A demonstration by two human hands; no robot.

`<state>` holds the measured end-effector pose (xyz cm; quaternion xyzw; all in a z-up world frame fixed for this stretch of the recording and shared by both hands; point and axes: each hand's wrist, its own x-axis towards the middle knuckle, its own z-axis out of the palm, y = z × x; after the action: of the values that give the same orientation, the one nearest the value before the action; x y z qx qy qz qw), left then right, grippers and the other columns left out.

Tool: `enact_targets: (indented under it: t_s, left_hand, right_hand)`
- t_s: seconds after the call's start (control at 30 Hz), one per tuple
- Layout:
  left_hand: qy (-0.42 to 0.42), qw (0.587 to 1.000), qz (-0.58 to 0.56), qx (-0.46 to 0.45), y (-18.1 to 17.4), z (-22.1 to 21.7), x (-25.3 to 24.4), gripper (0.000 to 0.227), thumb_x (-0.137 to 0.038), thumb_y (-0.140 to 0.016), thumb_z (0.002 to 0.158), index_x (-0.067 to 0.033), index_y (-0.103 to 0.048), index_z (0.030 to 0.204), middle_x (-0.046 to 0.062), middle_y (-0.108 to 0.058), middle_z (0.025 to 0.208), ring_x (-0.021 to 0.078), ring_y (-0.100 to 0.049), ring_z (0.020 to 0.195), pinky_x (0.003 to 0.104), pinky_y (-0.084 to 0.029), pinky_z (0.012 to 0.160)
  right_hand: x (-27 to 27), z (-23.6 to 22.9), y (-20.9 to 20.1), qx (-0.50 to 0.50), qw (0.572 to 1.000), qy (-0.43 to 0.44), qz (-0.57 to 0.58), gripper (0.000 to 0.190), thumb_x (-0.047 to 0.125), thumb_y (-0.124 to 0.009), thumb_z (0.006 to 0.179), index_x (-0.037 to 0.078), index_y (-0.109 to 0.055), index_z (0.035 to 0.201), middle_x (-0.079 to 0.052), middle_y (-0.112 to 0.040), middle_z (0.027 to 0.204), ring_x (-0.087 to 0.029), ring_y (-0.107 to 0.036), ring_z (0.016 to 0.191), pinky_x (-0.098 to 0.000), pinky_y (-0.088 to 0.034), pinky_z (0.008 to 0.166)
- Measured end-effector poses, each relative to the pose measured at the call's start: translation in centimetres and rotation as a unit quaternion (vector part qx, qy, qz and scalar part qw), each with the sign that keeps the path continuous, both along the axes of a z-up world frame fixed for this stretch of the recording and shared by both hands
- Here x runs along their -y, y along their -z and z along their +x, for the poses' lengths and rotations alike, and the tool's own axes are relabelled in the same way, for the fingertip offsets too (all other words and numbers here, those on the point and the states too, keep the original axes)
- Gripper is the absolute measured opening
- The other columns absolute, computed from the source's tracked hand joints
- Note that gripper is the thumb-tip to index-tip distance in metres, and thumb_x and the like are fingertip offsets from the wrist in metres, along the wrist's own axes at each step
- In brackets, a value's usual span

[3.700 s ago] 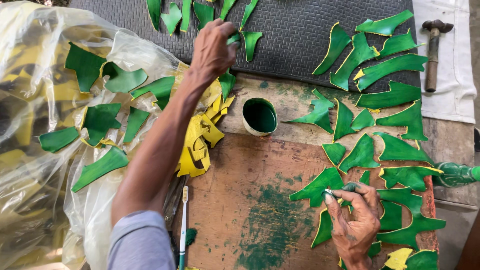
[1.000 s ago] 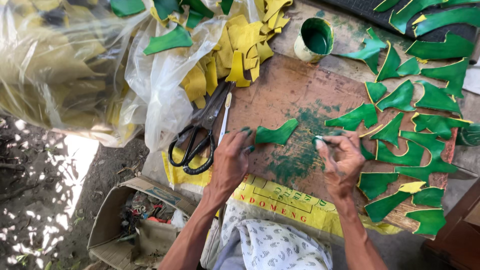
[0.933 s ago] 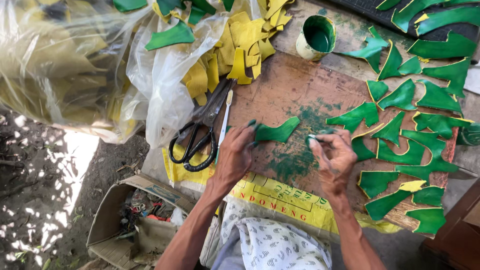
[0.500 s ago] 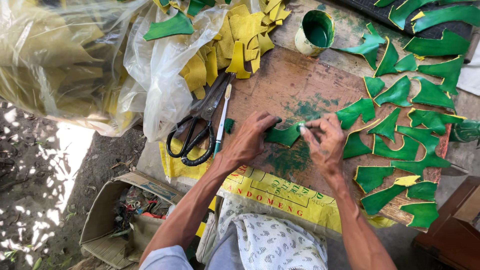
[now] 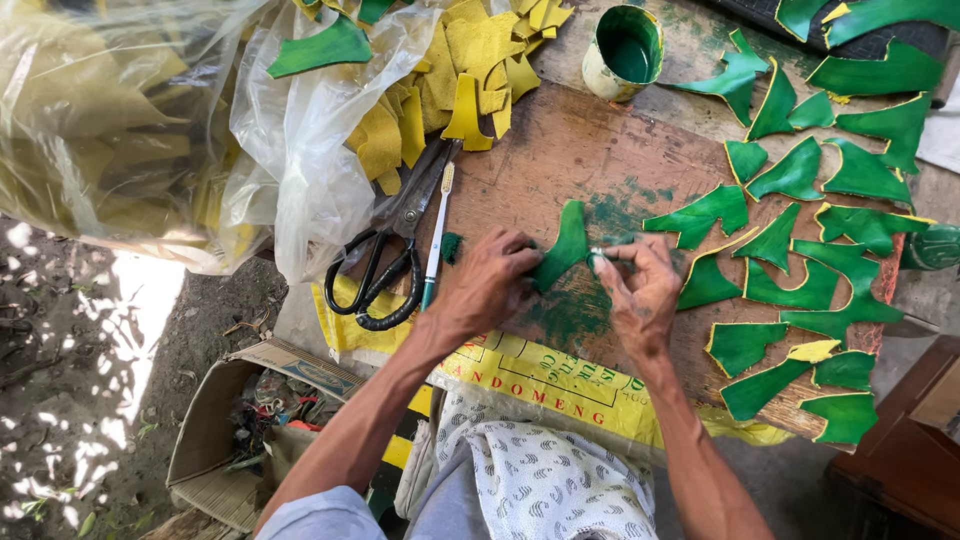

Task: The person paints the edges of yellow leather pieces green using a toothbrush. They repeatedly dip the brush into a small container of green paint and apply it to the edges of the pieces, which are laid out on a wooden table. Finished pieces are moved to a pile on a mat.

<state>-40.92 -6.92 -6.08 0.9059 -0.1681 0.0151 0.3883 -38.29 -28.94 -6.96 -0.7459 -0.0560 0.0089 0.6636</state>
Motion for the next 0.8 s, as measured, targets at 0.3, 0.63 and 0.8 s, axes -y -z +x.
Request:
enact_targets:
  t_s: [0.3,0.63,0.8]
  left_hand:
    - [-0.068,0.990,-0.118,-0.048,-0.2,-0.9,0.8,0.036,0.002,-0.066,0.077,-0.0032,-0.068,0.112,0.016,-0.065,0.098,0.0368,-0.064,0.094,0.045,-0.052,0.082]
    - [-0.193,0.980,-0.022,-0.044,-2.7,-3.0,4.0,0.019,-0.007,-0.074,0.075,0.0020,-0.067,0.092,0.027,-0.067,0.084,0.0440,-0.066,0.074,0.053,-0.049,0.062]
    - [-0.207,0.945,-0.175,-0.183,-1.7,-2.4,3.7,0.013,-0.004,-0.066,0.083,-0.0010,-0.072,0.094,0.016,-0.073,0.077,0.0266,-0.070,0.069,0.044,-0.056,0.067]
  right_hand:
    - [-0.3,0.7,-1.9,0.106,0.965,-0.142,-0.191,0.015,-0.004,-0.075,0.085,-0.003,-0.069,0.099,-0.010,-0.057,0.113,-0.019,-0.064,0.103,-0.0322,-0.057,0.085]
    - [-0.1,0.3,-1.1,0.023,0.985,-0.136,-0.100,0.013,-0.009,-0.071,0.089,-0.008,-0.065,0.101,-0.008,-0.053,0.116,-0.014,-0.065,0.102,-0.0253,-0.060,0.087]
    - [-0.2,0.1,-1.6,0.023,0.988,-0.137,-0.074,0.012,-0.010,-0.069,0.091,-0.008,-0.064,0.102,-0.008,-0.053,0.117,-0.014,-0.064,0.106,-0.0258,-0.060,0.091]
